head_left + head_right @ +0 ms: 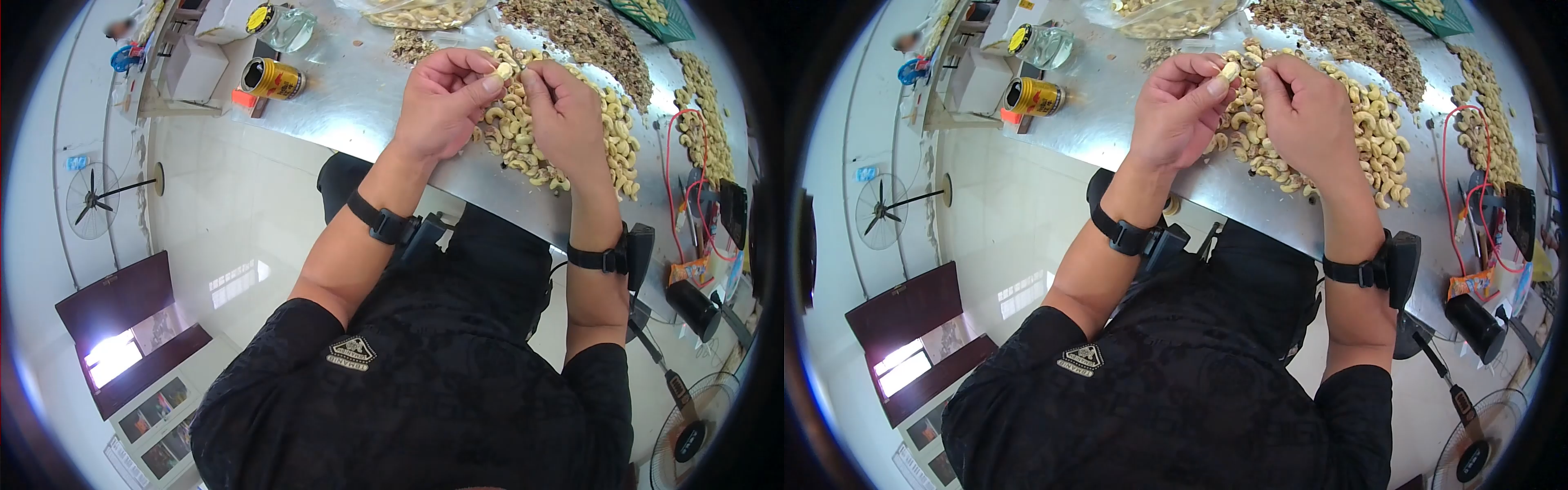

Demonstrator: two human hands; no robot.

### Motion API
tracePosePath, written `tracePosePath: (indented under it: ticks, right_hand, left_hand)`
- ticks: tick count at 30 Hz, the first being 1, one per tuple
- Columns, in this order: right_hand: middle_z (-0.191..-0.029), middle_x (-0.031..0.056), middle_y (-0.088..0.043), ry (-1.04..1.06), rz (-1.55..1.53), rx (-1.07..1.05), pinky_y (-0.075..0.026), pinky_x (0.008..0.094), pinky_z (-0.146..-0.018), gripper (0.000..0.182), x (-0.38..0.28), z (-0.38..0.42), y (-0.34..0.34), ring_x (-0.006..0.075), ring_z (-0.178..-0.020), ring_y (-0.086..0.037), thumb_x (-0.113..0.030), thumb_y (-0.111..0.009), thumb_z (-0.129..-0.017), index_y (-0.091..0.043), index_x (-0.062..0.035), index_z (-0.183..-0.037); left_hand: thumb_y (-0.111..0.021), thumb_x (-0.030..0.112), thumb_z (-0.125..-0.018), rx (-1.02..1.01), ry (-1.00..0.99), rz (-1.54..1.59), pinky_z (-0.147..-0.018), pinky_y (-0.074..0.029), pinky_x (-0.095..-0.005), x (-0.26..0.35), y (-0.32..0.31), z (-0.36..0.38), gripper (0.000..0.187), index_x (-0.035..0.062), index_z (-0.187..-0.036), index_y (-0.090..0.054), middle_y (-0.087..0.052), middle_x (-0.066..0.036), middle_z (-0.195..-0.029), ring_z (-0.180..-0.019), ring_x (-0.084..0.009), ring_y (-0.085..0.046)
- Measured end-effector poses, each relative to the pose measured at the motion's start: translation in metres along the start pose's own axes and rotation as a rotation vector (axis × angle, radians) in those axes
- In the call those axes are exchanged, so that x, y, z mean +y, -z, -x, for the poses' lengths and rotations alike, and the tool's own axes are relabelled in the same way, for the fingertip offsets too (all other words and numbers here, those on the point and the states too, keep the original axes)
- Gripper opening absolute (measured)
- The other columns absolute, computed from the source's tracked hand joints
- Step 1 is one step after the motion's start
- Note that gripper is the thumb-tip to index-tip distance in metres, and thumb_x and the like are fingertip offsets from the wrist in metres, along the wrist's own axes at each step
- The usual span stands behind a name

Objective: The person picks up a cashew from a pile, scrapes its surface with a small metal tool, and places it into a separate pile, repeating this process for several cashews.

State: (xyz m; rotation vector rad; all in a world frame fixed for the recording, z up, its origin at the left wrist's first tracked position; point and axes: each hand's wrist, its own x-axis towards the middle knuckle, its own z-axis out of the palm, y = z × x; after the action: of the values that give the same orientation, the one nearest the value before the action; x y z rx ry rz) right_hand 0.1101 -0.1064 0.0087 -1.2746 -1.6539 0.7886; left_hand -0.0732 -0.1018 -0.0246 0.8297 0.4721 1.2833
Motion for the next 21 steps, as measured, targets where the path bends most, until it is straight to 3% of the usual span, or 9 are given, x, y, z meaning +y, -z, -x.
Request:
tracePosePath:
  ticks: [2,5,11,21]
  right_hand:
    - [-0.065,0.0075,-0.059,-0.063,-0.083,-0.008,-0.045,0.0323,-0.057,0.015,0.002,0.001,0.001,0.0161,-0.058,-0.053,-0.015,-0.061,-0.096,-0.068,-0.0018,-0.096]
    - [-0.066,0.0063,-0.058,0.041,-0.218,-0.078,-0.044,0.0306,-0.058,0.015,0.005,0.003,0.001,0.0135,-0.060,-0.052,-0.015,-0.061,-0.097,-0.068,-0.0021,-0.097]
    - [-0.067,0.0069,-0.059,0.056,-0.181,-0.139,-0.045,0.0314,-0.059,0.015,-0.002,0.003,0.004,0.0147,-0.060,-0.053,-0.015,-0.061,-0.096,-0.068,-0.0024,-0.097]
    - [-0.068,0.0077,-0.061,-0.059,-0.075,0.005,-0.046,0.0319,-0.059,0.015,0.001,0.001,0.002,0.0153,-0.061,-0.056,-0.015,-0.061,-0.097,-0.068,-0.0017,-0.096]
  left_hand:
    - [-0.062,-0.009,-0.094,-0.012,-0.010,0.028,-0.096,-0.056,-0.0372,0.002,-0.005,0.001,0.018,0.0046,-0.105,-0.065,-0.065,-0.008,-0.117,-0.104,-0.0189,-0.065]
    - [-0.061,-0.009,-0.094,-0.016,-0.028,0.059,-0.095,-0.057,-0.0374,0.004,-0.003,-0.001,0.018,0.0042,-0.105,-0.064,-0.065,-0.008,-0.117,-0.104,-0.0194,-0.066]
    - [-0.061,-0.008,-0.094,0.001,-0.035,0.063,-0.090,-0.058,-0.0349,0.002,-0.003,0.000,0.016,0.0036,-0.105,-0.065,-0.066,-0.008,-0.117,-0.102,-0.0214,-0.068]
    - [-0.062,-0.008,-0.094,0.024,-0.028,0.087,-0.089,-0.058,-0.0337,-0.004,-0.008,0.002,0.014,0.0029,-0.103,-0.065,-0.067,-0.009,-0.114,-0.102,-0.0225,-0.069]
